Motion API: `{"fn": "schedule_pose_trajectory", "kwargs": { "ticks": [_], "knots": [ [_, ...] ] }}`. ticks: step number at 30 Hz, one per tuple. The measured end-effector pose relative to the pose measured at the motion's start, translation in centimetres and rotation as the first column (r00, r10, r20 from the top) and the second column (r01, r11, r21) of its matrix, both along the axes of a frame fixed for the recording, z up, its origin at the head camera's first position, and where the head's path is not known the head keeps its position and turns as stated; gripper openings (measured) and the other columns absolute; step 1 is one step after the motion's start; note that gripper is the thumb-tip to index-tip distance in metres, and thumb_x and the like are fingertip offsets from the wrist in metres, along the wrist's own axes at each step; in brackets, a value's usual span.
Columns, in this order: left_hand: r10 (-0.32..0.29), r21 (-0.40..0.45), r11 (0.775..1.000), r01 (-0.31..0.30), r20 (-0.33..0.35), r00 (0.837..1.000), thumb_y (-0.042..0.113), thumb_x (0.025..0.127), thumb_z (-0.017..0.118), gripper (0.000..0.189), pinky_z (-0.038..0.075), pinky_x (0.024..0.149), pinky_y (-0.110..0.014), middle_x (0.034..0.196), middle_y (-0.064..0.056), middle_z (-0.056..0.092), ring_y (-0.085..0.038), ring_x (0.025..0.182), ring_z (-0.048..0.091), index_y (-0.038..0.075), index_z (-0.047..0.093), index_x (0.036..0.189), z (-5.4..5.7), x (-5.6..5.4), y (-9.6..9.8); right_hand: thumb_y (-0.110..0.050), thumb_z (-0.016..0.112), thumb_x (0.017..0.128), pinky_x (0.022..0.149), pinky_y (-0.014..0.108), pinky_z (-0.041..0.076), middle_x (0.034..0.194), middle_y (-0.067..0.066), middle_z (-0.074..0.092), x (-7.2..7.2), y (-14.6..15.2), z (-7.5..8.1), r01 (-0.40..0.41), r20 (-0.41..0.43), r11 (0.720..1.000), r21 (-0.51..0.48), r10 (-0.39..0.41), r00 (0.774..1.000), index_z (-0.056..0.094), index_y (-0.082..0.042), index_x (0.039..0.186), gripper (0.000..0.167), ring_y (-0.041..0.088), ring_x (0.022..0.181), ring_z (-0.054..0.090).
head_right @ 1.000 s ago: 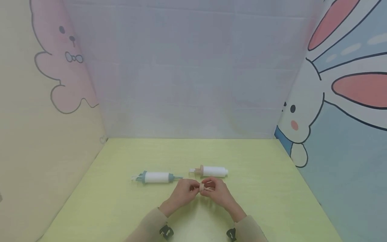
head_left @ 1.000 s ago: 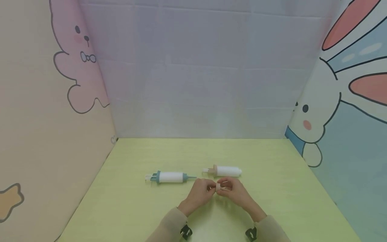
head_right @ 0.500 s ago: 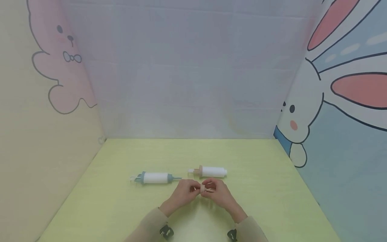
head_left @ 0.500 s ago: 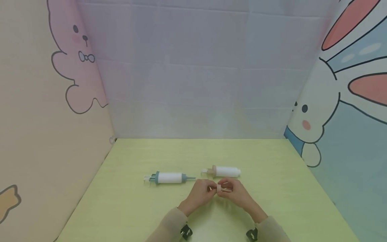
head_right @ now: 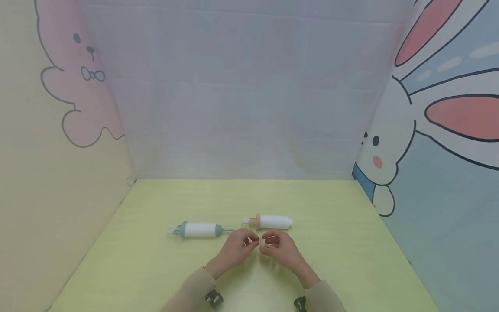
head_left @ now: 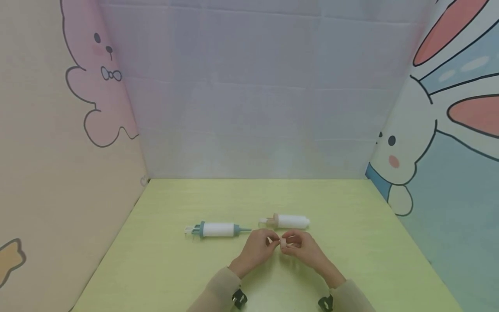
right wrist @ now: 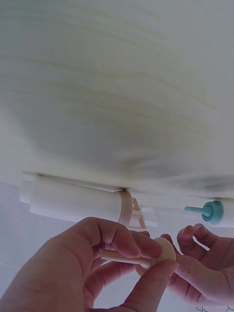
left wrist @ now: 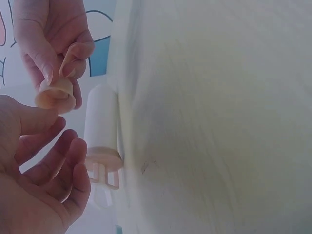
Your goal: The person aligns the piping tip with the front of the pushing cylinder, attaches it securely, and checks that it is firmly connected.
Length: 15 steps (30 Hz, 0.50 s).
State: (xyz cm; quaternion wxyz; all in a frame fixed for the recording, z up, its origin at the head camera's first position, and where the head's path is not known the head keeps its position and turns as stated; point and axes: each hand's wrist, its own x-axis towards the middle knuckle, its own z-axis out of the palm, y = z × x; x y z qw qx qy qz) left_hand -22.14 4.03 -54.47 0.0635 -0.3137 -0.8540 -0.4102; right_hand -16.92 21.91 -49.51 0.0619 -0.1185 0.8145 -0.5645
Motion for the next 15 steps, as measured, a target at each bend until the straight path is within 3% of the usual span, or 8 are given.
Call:
{"fn": "schedule_pose_trajectory", "kwargs": {
  "ticks": [2, 4, 9, 12, 15],
  "knots": [
    [0.037, -0.009, 0.999, -0.037, -0.033, 0.999, 0.010, 0.086, 0.069, 0.005, 0.046, 0.061, -0.020, 0.082, 0.008, 0.066, -0.003, 0.069, 0.056, 0.011, 0.074, 0.086, 0.0, -0.3, 0.1, -0.002, 0.070, 0.085, 0.076, 0.043, 0.052, 0.108, 0.033, 0.060, 0.3, -0.1, 0.5, 0.016, 0.000, 1.000, 0.010, -0.016, 1.000, 0.058, 0.010, 0.110, 0.031, 0.043, 0.095, 0.062],
    [0.088, -0.034, 0.995, -0.090, -0.078, 0.993, 0.014, 0.085, 0.070, 0.004, 0.044, 0.065, -0.022, 0.080, 0.008, 0.063, -0.007, 0.072, 0.055, 0.013, 0.072, 0.084, 0.1, -0.5, 0.3, -0.004, 0.071, 0.084, 0.077, 0.045, 0.052, 0.109, 0.032, 0.059, 0.1, 0.3, -0.3, 0.029, -0.014, 0.999, 0.028, -0.029, 0.999, 0.058, 0.009, 0.110, 0.032, 0.042, 0.096, 0.062],
    [0.189, -0.086, 0.973, -0.213, -0.231, 0.954, 0.024, 0.079, 0.077, 0.013, 0.037, 0.066, -0.030, 0.076, 0.005, 0.048, -0.014, 0.074, 0.043, 0.016, 0.069, 0.084, -0.4, -1.5, 0.7, -0.007, 0.072, 0.085, 0.079, 0.046, 0.051, 0.112, 0.028, 0.060, -0.8, 1.0, -2.6, 0.036, -0.019, 0.999, 0.032, -0.035, 0.999, 0.058, 0.008, 0.112, 0.034, 0.041, 0.099, 0.061],
    [0.208, -0.088, 0.966, -0.242, -0.286, 0.935, 0.028, 0.074, 0.081, 0.027, 0.035, 0.067, -0.031, 0.081, 0.005, 0.044, -0.015, 0.077, 0.040, 0.014, 0.070, 0.095, -0.8, -2.0, 0.9, -0.008, 0.072, 0.085, 0.080, 0.046, 0.051, 0.112, 0.026, 0.061, -0.9, 0.9, -2.7, 0.038, -0.013, 0.999, 0.030, -0.037, 0.999, 0.058, 0.007, 0.112, 0.034, 0.040, 0.100, 0.060],
    [0.213, -0.093, 0.964, -0.249, -0.291, 0.933, 0.031, 0.071, 0.083, 0.041, 0.034, 0.068, -0.031, 0.087, 0.003, 0.043, -0.016, 0.081, 0.040, 0.012, 0.069, 0.105, -0.8, -2.3, 1.1, -0.010, 0.073, 0.084, 0.080, 0.045, 0.051, 0.111, 0.022, 0.062, -1.0, 1.0, -3.2, 0.050, -0.015, 0.998, 0.037, -0.049, 0.999, 0.060, 0.005, 0.112, 0.034, 0.036, 0.100, 0.061]
  ]
}}
